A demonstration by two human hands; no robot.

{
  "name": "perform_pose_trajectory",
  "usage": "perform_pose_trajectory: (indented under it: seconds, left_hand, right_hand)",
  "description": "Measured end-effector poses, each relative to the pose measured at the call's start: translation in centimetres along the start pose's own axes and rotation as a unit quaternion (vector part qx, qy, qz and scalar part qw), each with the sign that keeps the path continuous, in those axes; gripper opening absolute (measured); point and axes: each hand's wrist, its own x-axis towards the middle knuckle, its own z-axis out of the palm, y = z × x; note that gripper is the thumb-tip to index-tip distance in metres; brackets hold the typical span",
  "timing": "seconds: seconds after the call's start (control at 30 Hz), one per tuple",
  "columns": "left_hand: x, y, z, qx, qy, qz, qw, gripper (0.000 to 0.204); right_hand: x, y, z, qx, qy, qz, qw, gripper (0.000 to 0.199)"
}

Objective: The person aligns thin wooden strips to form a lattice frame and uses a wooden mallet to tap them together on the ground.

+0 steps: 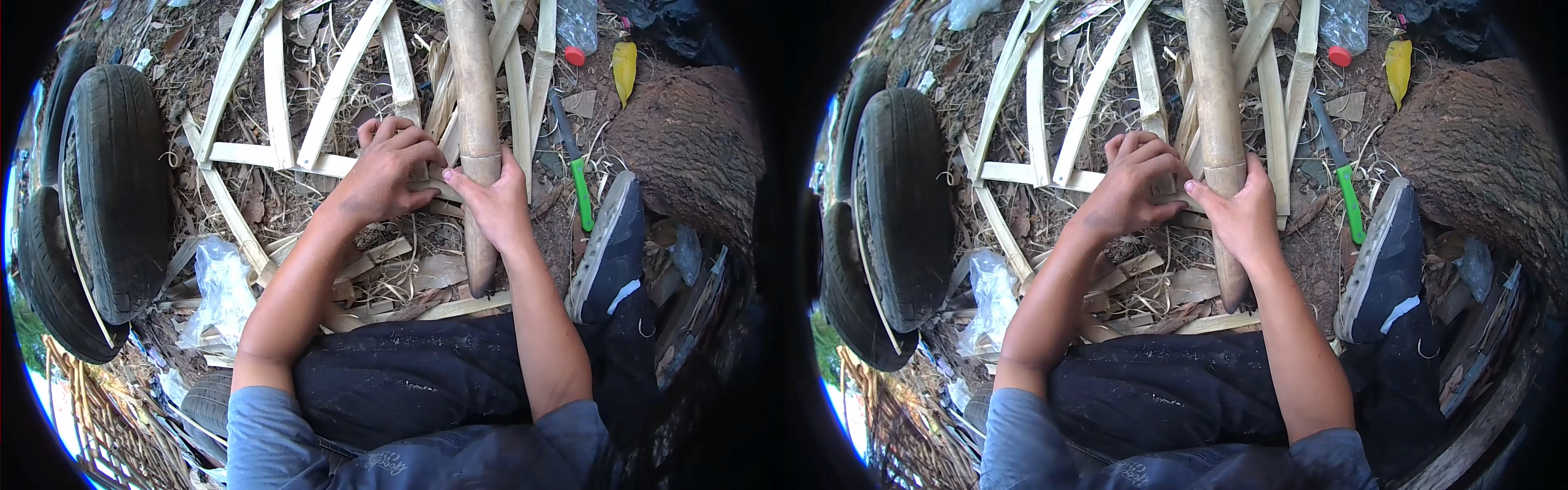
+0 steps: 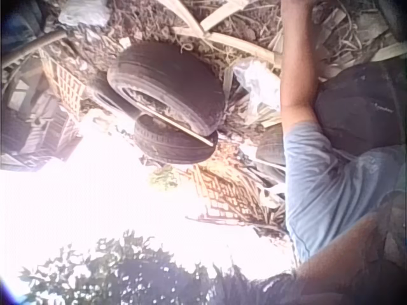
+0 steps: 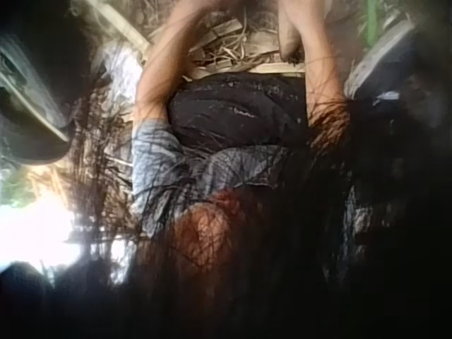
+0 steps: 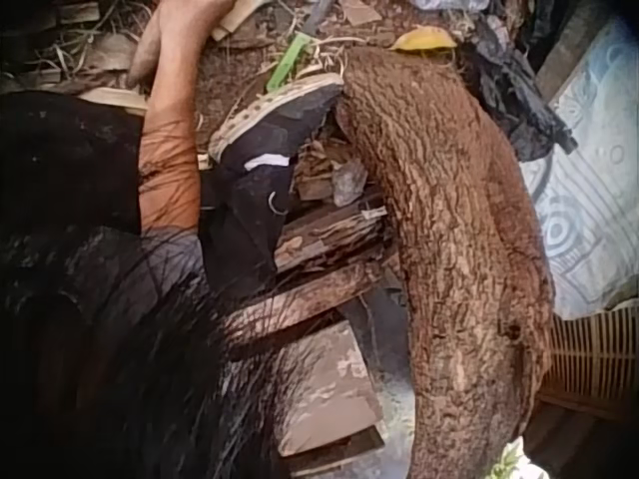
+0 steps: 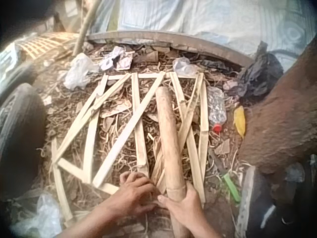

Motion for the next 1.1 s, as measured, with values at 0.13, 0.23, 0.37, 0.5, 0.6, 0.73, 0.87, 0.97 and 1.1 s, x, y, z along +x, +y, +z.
perform_pose_trajectory:
  seconds: [0.13, 0.23, 0.37, 0.5, 0.6, 0.73, 0.87, 0.97, 1.1]
  left_hand:
    - [-0.1, -0.1, 0.5, 0.002, 0.028, 0.036, 0.999, 0.035]
    - [0.0, -0.8, 1.3, -0.016, 0.039, 0.049, 0.998, 0.029]
    - [0.1, -0.7, 1.5, -0.028, 0.046, 0.034, 0.998, 0.022]
    - [0.0, -0.9, 1.7, -0.008, 0.052, 0.048, 0.997, 0.022]
    - [0.4, -0.7, 2.0, -0.008, 0.054, 0.057, 0.997, 0.022]
    - [0.1, -0.8, 1.8, -0.006, 0.048, 0.042, 0.998, 0.021]
    - [-0.4, -0.9, 1.8, 0.000, 0.065, 0.031, 0.997, 0.020]
    - [0.0, -0.7, 1.7, 0.008, 0.030, 0.029, 0.999, 0.022]
    - [-0.1, -0.7, 2.0, 0.021, 0.076, 0.032, 0.996, 0.020]
  right_hand:
    - [0.0, 0.0, 0.1, 0.012, -0.009, 0.001, 1.000, 0.049]
    - [0.0, 0.1, 0.0, 0.018, -0.009, 0.008, 1.000, 0.049]
    - [0.2, 0.3, 0.0, 0.008, -0.009, 0.013, 1.000, 0.049]
    - [0.3, 0.2, 0.0, -0.006, -0.009, -0.006, 1.000, 0.048]
    - [-0.2, 0.2, -0.9, 0.023, -0.013, -0.001, 1.000, 0.045]
    - [-4.6, -2.2, -4.1, 0.051, -0.014, 0.045, 0.998, 0.035]
    - [-12.0, -3.0, -9.5, -0.081, -0.022, 0.022, 0.996, 0.047]
    - [-16.7, -2.1, -13.1, -0.212, -0.043, 0.004, 0.976, 0.053]
    - [-20.3, -0.1, -14.5, -0.299, -0.048, -0.047, 0.952, 0.055]
